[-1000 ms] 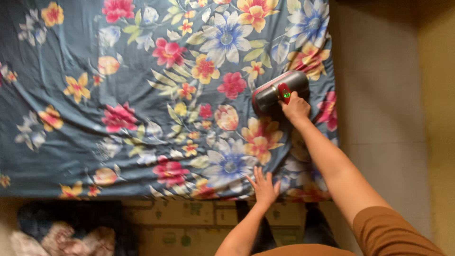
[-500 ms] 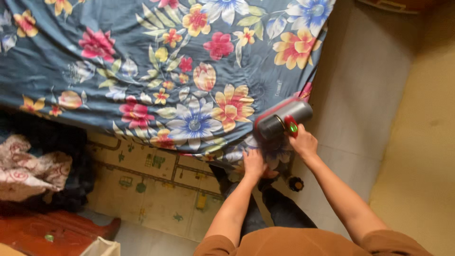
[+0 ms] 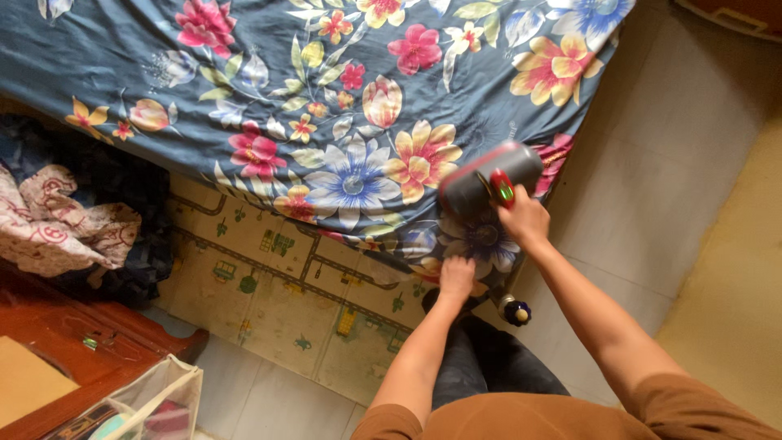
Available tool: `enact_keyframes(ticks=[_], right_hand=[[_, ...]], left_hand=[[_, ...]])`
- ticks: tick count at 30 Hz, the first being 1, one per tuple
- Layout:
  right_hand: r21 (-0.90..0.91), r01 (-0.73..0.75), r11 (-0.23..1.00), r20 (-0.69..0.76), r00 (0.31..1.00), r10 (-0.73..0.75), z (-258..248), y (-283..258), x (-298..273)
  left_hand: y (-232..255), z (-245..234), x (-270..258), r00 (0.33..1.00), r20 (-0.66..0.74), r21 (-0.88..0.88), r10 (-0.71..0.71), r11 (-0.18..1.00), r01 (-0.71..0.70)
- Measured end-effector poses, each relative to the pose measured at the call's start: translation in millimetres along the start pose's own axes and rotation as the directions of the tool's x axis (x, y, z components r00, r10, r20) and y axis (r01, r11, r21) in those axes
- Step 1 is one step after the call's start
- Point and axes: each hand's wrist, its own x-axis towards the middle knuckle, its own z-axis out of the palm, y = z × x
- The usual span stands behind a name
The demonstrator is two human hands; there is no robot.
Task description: The person cleans a floral bedsheet using a handheld vacuum cleaner.
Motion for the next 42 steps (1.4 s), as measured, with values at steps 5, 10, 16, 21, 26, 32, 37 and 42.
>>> enact_keyframes(ticks=[5,10,16,21,26,32,37,42], right_hand=[[0.097,0.030,0.995,-0.032,0.999,-0.027,12,-60,64],[0.032,0.046,0.998,0.013,0.999,-0.047,14,-68,84],[-0.058,0.154,0.986,0.078,0.986,-0.150,2,-5,19],[-0.132,0.151,0.980,0.101,0.985,-0.138,-3,54,-48],[-0.117,0.156,0.981,0.025,0.988,-0.154,3,57,-58],[-0.112,0.158,0.981,0.050,0.987,-0.153,4,-4,-7],[-0.102,0.318,0.942,0.084,0.947,-0.311,28,-74,106],[-0.136,0.546,0.827,0.173,0.835,-0.523,39,-124,198]], left_hand=[[12,4,-2,0.968,0.249,-0.021,-0.004,1.000,0.010],[23,6,-11,0.942,0.265,-0.190,-0.208,0.946,0.263],[24,-3,-21,0.938,0.145,-0.175,-0.314,0.925,0.337],[8,-18,-34,0.959,0.178,-0.284,-0.218,0.922,0.262],[-10,-33,-20,0.947,0.254,-0.355,-0.197,0.892,0.280],[-7,-40,-2,0.861,0.467,-0.219,-0.203,0.917,0.335],[2,-41,15,0.796,0.522,-0.298,-0.307,0.809,0.507],[17,-43,29,0.796,0.332,-0.520,-0.506,0.606,0.602]])
